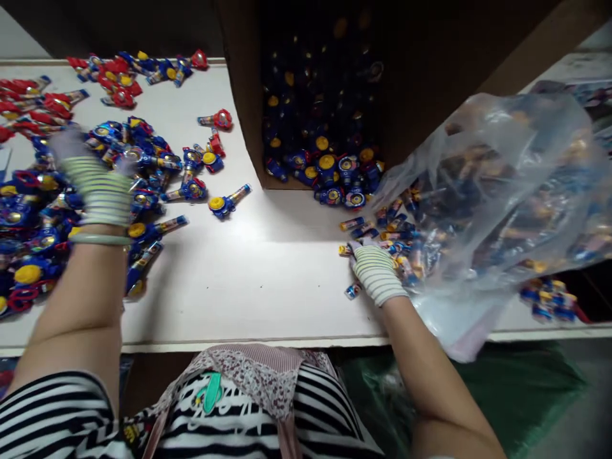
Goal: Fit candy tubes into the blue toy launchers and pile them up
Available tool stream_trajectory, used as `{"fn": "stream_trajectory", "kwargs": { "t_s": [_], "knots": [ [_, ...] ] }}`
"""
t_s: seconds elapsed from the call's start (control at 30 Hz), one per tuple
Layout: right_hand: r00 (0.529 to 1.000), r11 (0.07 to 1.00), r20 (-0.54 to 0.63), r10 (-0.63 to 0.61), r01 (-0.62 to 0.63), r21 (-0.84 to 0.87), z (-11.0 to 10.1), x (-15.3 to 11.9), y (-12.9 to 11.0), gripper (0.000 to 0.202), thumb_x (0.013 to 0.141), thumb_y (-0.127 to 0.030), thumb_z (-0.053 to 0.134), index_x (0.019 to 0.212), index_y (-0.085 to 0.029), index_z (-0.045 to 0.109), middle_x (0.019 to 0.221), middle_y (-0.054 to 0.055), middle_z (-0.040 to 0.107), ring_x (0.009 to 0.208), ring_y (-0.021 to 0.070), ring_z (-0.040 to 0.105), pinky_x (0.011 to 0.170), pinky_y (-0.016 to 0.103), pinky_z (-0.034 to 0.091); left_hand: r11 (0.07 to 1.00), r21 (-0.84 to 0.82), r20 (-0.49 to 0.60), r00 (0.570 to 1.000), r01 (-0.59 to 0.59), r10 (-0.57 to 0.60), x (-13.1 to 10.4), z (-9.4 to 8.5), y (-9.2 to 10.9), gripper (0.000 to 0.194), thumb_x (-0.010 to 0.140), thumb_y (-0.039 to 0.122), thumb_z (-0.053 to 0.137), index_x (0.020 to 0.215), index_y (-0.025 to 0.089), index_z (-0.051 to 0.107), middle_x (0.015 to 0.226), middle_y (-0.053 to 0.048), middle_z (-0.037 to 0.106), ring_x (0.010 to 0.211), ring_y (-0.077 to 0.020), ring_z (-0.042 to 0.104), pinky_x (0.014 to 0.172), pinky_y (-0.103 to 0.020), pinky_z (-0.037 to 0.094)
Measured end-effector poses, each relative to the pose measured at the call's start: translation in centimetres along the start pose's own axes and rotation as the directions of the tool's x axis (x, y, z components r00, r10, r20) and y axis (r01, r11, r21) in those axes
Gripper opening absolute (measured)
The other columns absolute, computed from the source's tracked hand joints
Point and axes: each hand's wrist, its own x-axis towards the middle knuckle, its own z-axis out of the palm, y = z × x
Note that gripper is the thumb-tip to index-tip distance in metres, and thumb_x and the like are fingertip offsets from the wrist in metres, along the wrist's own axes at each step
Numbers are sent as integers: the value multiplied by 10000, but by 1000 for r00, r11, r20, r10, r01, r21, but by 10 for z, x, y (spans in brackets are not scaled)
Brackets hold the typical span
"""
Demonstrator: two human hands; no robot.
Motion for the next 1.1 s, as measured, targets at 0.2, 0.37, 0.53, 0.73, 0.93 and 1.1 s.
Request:
{"fn": "stream_trajectory", "kwargs": {
  "t_s": [0.2,0.37,0.53,0.73,0.93,1.1],
  "knots": [
    [987,962,-76,-144,157,223,2,-1,-43,375,861,-267,585,1190,-123,693,1237,213,656,1153,349,600,1005,471,460,957,12,523,817,-290,241,-10,200,104,560,833,92,691,1380,138,583,1477,-117,540,1437,-286,431,1243,-400,338],
    [971,637,-132,-201,231,736,23,-18,-82,377,911,-345,521,1254,-206,591,1181,117,710,1050,250,682,953,409,535,979,174,446,895,-109,20,20,258,144,643,892,75,547,1494,-59,361,1573,-337,292,1497,-445,257,1181,-614,298],
    [972,555,-136,-190,221,802,32,-12,-89,281,919,-381,517,1129,-231,626,1123,108,725,1004,252,686,940,425,534,984,124,565,824,-132,39,1,241,112,700,603,116,866,1245,18,606,1386,-298,529,1320,-426,506,1119,-487,428],
    [980,703,-120,-161,199,683,24,2,-100,305,933,-408,517,1100,-191,650,1071,120,728,947,255,674,882,378,520,946,-282,572,820,157,34,-80,196,50,351,820,297,748,1084,152,567,1038,-98,689,896,-207,684,815,-314,569],
    [972,805,-131,-193,234,545,3,-16,-123,345,997,-378,452,1229,-211,646,1183,123,729,1034,262,682,876,334,505,688,-646,598,779,331,187,-131,172,37,389,852,418,660,1125,152,587,960,-77,678,725,-144,633,551,-206,471],
    [969,858,-112,-221,247,449,-5,-35,-118,408,1013,-418,425,1282,-189,628,1228,152,707,995,268,691,840,333,488,744,-613,629,734,265,257,-137,157,47,344,842,428,659,1032,145,615,880,-59,657,665,-129,585,557,-220,471]
  ]
}}
